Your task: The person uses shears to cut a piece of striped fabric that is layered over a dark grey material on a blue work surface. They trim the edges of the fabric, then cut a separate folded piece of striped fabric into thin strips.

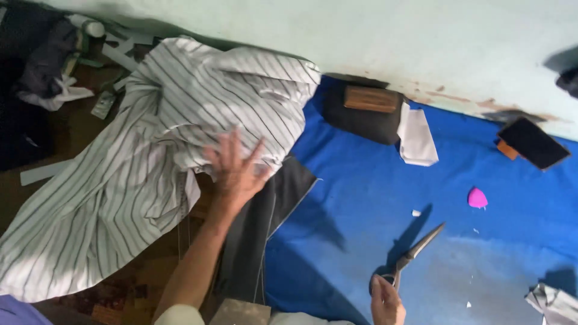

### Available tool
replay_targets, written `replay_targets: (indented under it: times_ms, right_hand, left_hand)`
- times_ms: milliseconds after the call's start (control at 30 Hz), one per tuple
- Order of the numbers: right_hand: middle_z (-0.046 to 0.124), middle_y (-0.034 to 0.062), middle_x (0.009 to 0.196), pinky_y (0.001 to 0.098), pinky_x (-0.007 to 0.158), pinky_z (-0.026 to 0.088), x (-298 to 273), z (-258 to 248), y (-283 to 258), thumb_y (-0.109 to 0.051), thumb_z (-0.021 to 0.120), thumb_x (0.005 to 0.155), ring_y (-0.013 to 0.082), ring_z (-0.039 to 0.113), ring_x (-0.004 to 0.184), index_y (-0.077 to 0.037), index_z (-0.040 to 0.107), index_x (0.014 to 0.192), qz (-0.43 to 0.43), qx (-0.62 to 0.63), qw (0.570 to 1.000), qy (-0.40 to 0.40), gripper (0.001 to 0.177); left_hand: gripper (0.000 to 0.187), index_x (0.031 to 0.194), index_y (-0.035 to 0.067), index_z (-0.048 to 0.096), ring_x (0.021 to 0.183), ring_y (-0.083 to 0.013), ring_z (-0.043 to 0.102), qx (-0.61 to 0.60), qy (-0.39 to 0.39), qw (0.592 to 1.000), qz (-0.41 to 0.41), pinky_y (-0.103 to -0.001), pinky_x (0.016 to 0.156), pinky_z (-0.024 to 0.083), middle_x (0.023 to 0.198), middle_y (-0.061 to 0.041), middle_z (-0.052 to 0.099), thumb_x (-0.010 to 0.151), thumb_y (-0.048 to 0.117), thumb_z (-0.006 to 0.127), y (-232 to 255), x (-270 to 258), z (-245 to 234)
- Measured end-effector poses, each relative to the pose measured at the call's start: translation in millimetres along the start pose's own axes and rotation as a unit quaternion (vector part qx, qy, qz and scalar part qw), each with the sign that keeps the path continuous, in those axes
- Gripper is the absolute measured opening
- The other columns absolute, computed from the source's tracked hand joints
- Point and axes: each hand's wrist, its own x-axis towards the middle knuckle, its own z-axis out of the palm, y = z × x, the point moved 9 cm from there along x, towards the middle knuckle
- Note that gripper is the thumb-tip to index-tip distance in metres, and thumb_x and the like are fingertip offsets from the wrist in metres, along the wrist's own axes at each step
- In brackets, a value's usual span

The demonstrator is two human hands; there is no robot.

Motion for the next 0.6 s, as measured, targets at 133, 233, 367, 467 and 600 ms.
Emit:
replay_targets:
  times_ms: [133,233,367,467,600]
  right_hand:
    - [0.081,-0.002,0.106,0.0328,0.089,0.055,-4.1,1.7,-78.6,-0.038,0.063,0.096,0.0142,0.075,0.102,-0.019,0.082,0.108,-0.228,0.007,0.974,-0.013,0.03]
    - [0.08,-0.0017,0.108,0.0333,0.09,0.055,-9.0,-6.5,-103.0,-0.038,0.06,0.098,0.0146,0.074,0.101,-0.018,0.08,0.116,-0.182,0.012,0.981,-0.067,0.033]
    - [0.08,-0.0004,0.112,0.0339,0.094,0.053,-11.5,-28.2,-97.0,-0.042,0.063,0.096,0.0171,0.07,0.11,-0.021,0.081,0.117,-0.026,0.039,0.997,-0.064,0.035]
    - [0.074,0.0031,0.09,0.0318,0.079,0.052,10.7,-36.0,-54.3,-0.044,0.065,0.096,0.0146,0.067,0.087,-0.02,0.081,0.116,0.007,0.057,0.998,-0.034,0.035]
    - [0.079,0.0046,0.095,0.0327,0.087,0.05,17.2,-72.3,-32.8,-0.041,0.064,0.101,0.0135,0.071,0.1,-0.019,0.08,0.115,0.003,0.043,0.998,0.047,0.03]
  left_hand:
    - [0.115,0.165,0.033,0.032,0.154,-0.0546,0.003,-0.005,-0.011,0.994,-0.109,-0.084,0.113,0.012,0.169,-0.028,0.003,0.071,0.06,0.092,-62.6,33.8,29.8]
    - [0.087,0.158,0.021,0.047,0.148,-0.0559,0.028,-0.057,0.009,0.991,-0.124,-0.063,0.112,0.035,0.16,-0.038,0.02,0.08,0.03,0.087,-156.2,36.0,80.8]
    - [0.069,0.14,0.029,0.069,0.064,-0.0281,0.06,-0.03,0.023,0.987,-0.154,-0.042,0.059,0.047,0.092,-0.006,0.073,0.076,0.005,0.069,-282.5,42.0,128.0]
    - [0.05,0.133,0.026,0.069,0.063,-0.0282,0.059,0.01,0.037,0.984,-0.176,-0.041,0.059,0.047,0.089,-0.007,0.071,0.086,0.006,0.07,-360.5,7.8,117.1]
    - [0.026,0.122,0.022,0.068,0.062,-0.0283,0.057,0.072,0.057,0.976,-0.196,-0.041,0.059,0.045,0.086,-0.008,0.068,0.1,0.008,0.071,-450.9,-64.9,66.5]
